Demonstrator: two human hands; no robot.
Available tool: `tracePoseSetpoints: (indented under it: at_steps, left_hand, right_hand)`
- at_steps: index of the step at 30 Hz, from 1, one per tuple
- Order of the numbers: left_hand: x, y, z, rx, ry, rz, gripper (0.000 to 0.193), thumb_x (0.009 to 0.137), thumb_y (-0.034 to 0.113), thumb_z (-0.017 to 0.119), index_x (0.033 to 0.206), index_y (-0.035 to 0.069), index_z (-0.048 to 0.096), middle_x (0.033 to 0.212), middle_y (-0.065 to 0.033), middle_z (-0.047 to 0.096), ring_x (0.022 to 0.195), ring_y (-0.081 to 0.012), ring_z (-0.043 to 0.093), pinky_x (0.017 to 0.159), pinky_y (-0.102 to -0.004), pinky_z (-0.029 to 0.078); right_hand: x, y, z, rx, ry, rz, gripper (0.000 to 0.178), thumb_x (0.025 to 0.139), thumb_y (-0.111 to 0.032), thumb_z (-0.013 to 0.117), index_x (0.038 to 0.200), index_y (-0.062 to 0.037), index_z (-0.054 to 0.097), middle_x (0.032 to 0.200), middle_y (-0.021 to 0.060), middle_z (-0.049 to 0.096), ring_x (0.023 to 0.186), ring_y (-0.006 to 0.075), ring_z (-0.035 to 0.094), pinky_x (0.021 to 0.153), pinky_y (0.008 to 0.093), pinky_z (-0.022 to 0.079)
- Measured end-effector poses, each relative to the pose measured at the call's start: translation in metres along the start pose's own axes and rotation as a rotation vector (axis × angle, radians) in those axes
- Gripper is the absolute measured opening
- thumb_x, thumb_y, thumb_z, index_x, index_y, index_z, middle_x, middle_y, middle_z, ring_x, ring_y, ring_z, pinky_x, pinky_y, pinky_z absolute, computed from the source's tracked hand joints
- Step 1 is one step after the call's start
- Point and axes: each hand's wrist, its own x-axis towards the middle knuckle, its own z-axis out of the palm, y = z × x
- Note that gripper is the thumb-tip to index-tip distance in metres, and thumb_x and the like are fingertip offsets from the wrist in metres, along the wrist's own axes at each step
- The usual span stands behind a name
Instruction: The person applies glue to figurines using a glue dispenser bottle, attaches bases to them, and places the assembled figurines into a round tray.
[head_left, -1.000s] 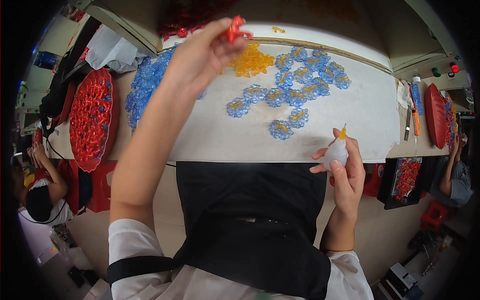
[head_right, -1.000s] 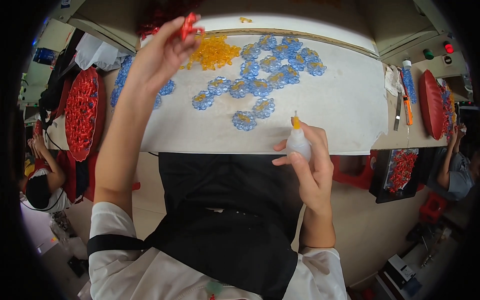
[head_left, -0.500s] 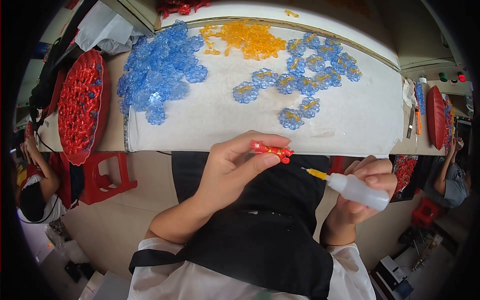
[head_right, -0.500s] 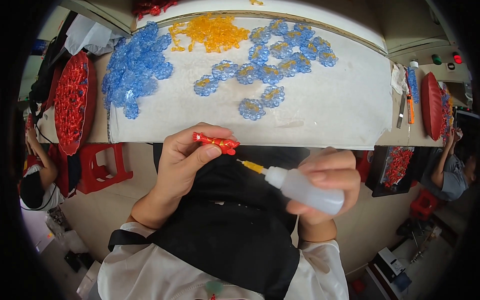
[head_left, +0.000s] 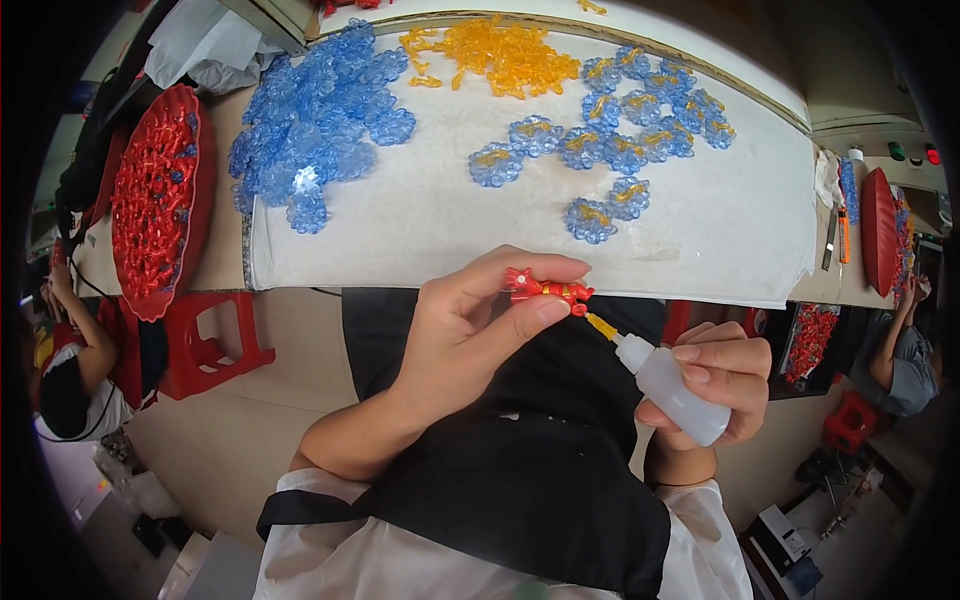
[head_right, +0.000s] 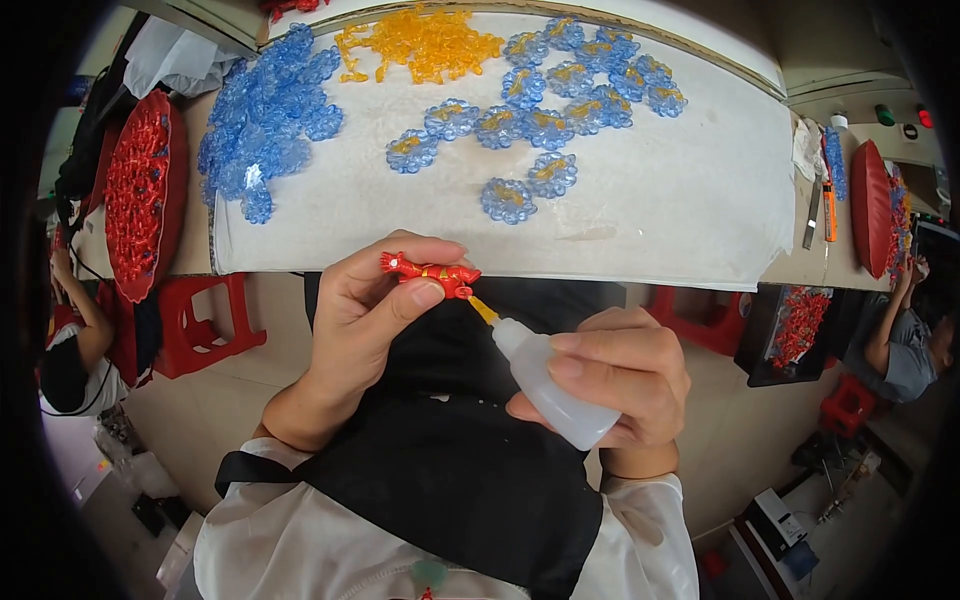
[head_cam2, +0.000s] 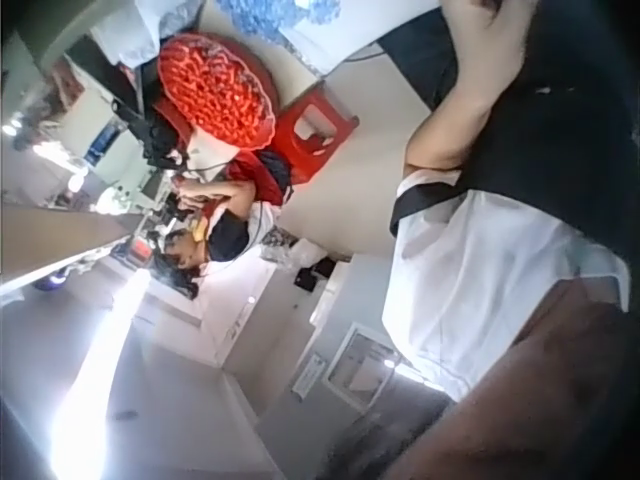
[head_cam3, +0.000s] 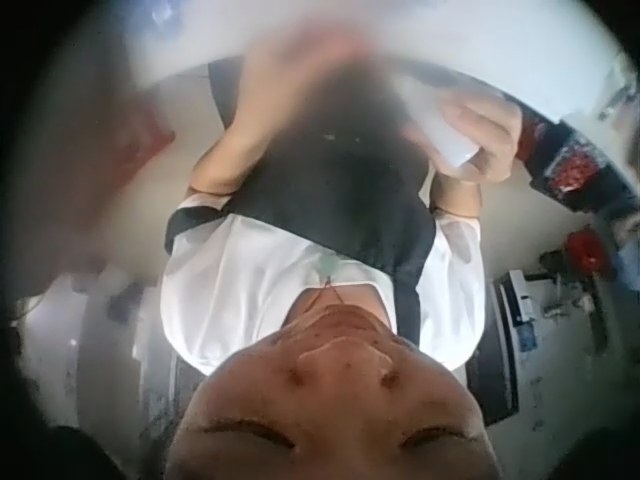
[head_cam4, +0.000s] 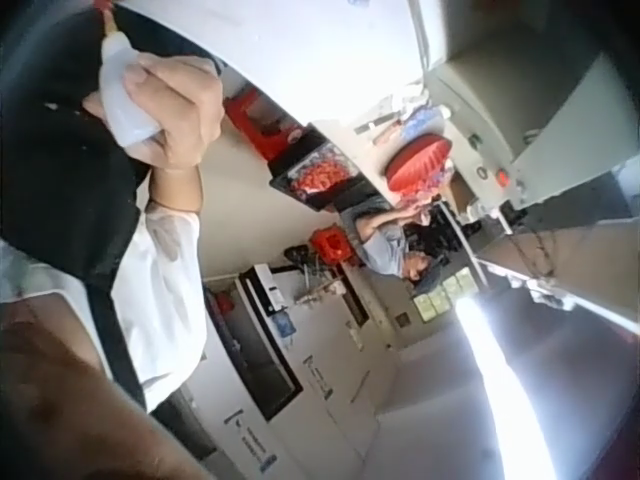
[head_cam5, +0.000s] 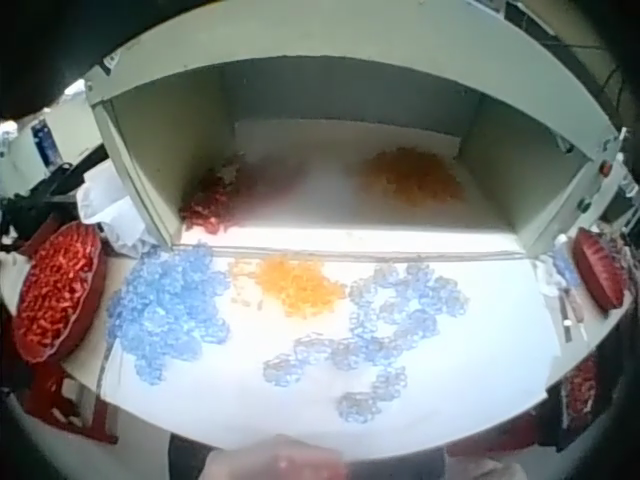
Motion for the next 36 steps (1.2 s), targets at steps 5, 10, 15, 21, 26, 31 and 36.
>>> tracePoseSetpoints:
  at_steps: [5,10,15,21,26,31,36]
  left_hand:
    - [-0.0012,-0.0016,0.0000,-0.015,-0.016,-0.002,0.022,0.080,-0.001,0.053,0.102,-0.004,0.054,0.098,-0.0094,0.056,0.090,-0.0114,0.052,0.079,-0.0230,0.039]
    - [-0.0010,-0.0028,0.0010,-0.041,-0.004,-0.038,0.022,0.080,0.000,0.053,0.102,-0.004,0.055,0.098,-0.0089,0.056,0.090,-0.0108,0.051,0.079,-0.0227,0.039]
    - [-0.0007,-0.0044,0.0017,0.003,0.005,-0.024,0.022,0.080,0.002,0.053,0.101,-0.004,0.055,0.095,-0.0093,0.057,0.089,-0.0125,0.053,0.080,-0.0237,0.040]
    - [-0.0019,-0.0033,0.0020,-0.018,0.003,-0.052,0.022,0.080,0.003,0.053,0.102,-0.003,0.054,0.096,-0.0088,0.058,0.089,-0.0123,0.054,0.080,-0.0239,0.041]
    - [-0.0032,-0.0034,0.0023,-0.117,0.022,-0.101,0.023,0.081,0.002,0.053,0.103,-0.002,0.054,0.098,-0.0067,0.057,0.089,-0.0094,0.052,0.080,-0.0229,0.039]
    - [-0.0038,-0.0044,0.0015,-0.095,-0.013,-0.085,0.022,0.081,0.001,0.052,0.103,-0.003,0.054,0.097,-0.0067,0.057,0.089,-0.0090,0.051,0.080,-0.0225,0.039]
    - [-0.0034,-0.0048,0.0029,-0.047,-0.002,-0.058,0.022,0.081,0.004,0.052,0.101,-0.003,0.054,0.095,-0.0092,0.058,0.088,-0.0121,0.054,0.080,-0.0242,0.040]
  right_hand:
    - [-0.0009,-0.0011,-0.0012,0.004,-0.020,-0.003,0.041,0.061,-0.029,0.075,0.084,-0.0058,0.050,0.078,0.0076,0.049,0.060,0.0134,0.048,0.049,0.0218,0.042]
    - [0.0009,-0.0017,-0.0026,-0.013,-0.034,-0.007,0.041,0.060,-0.028,0.076,0.083,-0.0055,0.051,0.078,0.0079,0.049,0.060,0.0138,0.049,0.050,0.0222,0.043]
    - [0.0011,-0.0028,-0.0035,-0.026,-0.062,-0.010,0.040,0.060,-0.028,0.076,0.084,-0.0059,0.051,0.078,0.0074,0.050,0.060,0.0141,0.050,0.050,0.0222,0.043]
    - [0.0007,-0.0022,-0.0060,0.007,-0.037,-0.020,0.041,0.060,-0.028,0.076,0.084,-0.0068,0.051,0.078,0.0064,0.049,0.059,0.0134,0.048,0.049,0.0217,0.041]
    - [-0.0009,-0.0078,-0.0062,0.015,0.026,0.001,0.042,0.059,-0.028,0.077,0.084,-0.0074,0.050,0.078,0.0060,0.048,0.060,0.0134,0.047,0.048,0.0214,0.041]
    - [-0.0009,-0.0048,-0.0054,0.008,-0.035,-0.013,0.042,0.058,-0.028,0.077,0.083,-0.0067,0.050,0.078,0.0063,0.049,0.060,0.0141,0.048,0.049,0.0224,0.041]
    - [0.0015,-0.0058,-0.0046,0.010,-0.063,0.008,0.041,0.058,-0.027,0.077,0.082,-0.0062,0.051,0.078,0.0075,0.051,0.060,0.0149,0.050,0.050,0.0237,0.042]
